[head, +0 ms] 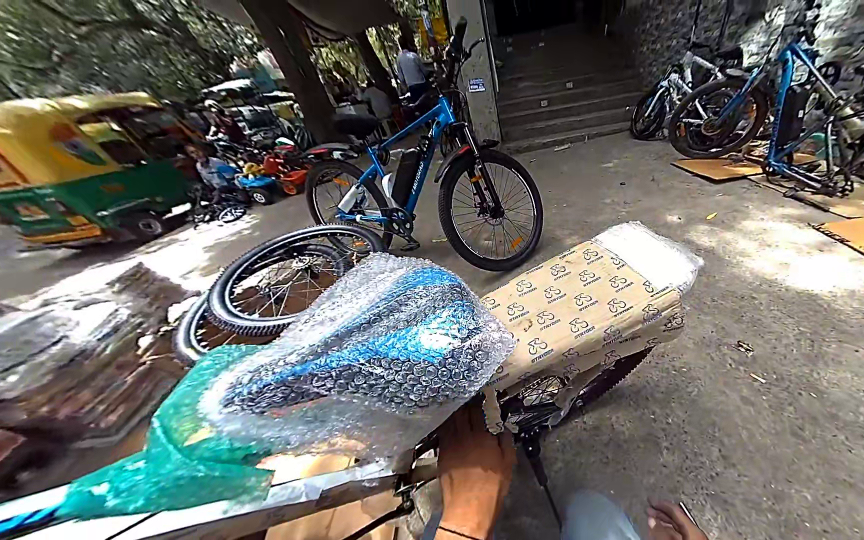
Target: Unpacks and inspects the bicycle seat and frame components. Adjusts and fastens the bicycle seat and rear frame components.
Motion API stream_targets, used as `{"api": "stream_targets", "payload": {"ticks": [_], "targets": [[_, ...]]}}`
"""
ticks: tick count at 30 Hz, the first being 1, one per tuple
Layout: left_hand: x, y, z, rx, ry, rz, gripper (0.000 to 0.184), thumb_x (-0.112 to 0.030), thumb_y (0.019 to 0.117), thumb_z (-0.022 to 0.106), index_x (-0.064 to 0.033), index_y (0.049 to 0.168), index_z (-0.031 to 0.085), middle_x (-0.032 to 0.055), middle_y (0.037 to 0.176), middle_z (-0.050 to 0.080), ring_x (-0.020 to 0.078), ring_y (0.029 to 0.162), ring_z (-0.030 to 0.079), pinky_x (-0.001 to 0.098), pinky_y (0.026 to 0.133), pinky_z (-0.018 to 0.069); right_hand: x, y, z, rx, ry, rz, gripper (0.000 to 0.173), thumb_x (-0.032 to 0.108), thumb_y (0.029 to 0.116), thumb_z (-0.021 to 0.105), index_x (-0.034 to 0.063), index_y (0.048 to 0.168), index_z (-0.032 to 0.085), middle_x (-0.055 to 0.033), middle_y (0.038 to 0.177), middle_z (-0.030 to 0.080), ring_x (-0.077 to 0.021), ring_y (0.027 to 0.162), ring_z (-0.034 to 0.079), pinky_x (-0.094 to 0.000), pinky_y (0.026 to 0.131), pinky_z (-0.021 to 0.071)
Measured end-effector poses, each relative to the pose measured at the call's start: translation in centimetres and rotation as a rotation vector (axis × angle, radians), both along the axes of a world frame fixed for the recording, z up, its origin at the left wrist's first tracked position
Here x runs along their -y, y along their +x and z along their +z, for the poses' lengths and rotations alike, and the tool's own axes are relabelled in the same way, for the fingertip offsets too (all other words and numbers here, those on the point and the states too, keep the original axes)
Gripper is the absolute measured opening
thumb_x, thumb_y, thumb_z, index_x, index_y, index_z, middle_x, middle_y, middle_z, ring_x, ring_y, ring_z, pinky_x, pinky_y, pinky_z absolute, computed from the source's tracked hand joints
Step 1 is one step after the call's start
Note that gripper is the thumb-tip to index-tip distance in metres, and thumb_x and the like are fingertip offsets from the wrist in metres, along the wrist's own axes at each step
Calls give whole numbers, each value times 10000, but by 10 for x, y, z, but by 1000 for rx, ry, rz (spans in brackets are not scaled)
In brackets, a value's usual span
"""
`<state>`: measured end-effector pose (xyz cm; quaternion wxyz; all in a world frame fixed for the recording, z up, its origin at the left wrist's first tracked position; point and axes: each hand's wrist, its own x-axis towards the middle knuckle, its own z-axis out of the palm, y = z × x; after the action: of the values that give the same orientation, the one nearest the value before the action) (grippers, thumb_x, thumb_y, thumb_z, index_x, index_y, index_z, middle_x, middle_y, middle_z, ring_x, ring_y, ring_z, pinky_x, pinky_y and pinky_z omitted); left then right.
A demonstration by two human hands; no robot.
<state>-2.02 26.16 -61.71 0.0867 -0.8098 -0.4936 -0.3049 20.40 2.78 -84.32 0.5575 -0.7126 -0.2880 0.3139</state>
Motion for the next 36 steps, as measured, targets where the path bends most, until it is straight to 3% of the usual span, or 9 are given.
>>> {"api": "stream_targets", "payload": {"ticks": [5,8,12,16,20,23,27,30,36], "targets": [[-6,20,9,142,-76,66,497,-444,893,634,-12,1112,746,205,1124,731,391,1113,682,574,988,513,-97,-52,97,166,168,239,417,141,960,666,41,1363,625,-147,1357,629,-195,918,717,-393,817,625],[-7,9,37,-40,-351,115,405,-355,950,618,-79,1228,720,173,1238,705,359,1184,659,562,994,518,-137,-72,135,330,376,333,496,135,949,690,42,1423,579,-161,1470,541,-180,956,715,-362,797,637],[-15,-17,24,-146,-279,138,366,-328,1038,458,-183,1214,745,113,1109,758,332,1014,733,573,808,585,-178,-83,170,548,448,392,426,271,1029,573,138,1433,603,-91,1529,515,-150,1309,590,-347,1025,567],[-24,-57,9,-21,-327,-94,421,-420,1052,432,-163,1065,766,64,974,764,254,957,736,534,854,576,-211,-89,194,791,372,377,419,403,1021,495,105,1225,708,-166,1182,668,-262,960,703,-465,779,603],[-31,-94,-2,3,-407,-228,411,-401,1069,423,-156,1090,752,29,910,752,198,862,731,490,837,591,-219,-87,225,976,274,431,318,313,961,563,88,1061,764,-164,936,729,-357,931,708,-564,839,558],[-34,-102,-20,73,-378,-301,389,-372,1063,437,-143,1073,751,17,922,745,164,865,725,444,843,602,-220,-90,241,1022,174,539,229,297,888,662,95,963,740,-113,800,715,-329,820,716,-578,745,558],[-30,-90,-33,96,-271,-326,380,-360,1054,468,-128,1031,768,31,943,744,186,928,719,450,882,583,-224,-98,246,838,34,580,352,380,932,710,61,1081,720,-155,930,726,-329,917,714,-573,817,566],[-28,-88,-27,101,-219,-368,334,-312,1046,483,-141,1011,767,27,920,739,193,904,716,459,834,582,-243,-104,236,797,20,547,515,511,962,644,48,1177,709,-174,1094,731,-329,1076,697,-582,946,536],[-27,-83,-16,87,-246,-402,276,-260,1047,523,-124,1064,762,47,958,744,209,935,713,486,870,566,-261,-105,240,764,-20,634,400,375,996,623,54,1225,687,-176,1167,713,-330,1120,674,-598,951,514]]}}
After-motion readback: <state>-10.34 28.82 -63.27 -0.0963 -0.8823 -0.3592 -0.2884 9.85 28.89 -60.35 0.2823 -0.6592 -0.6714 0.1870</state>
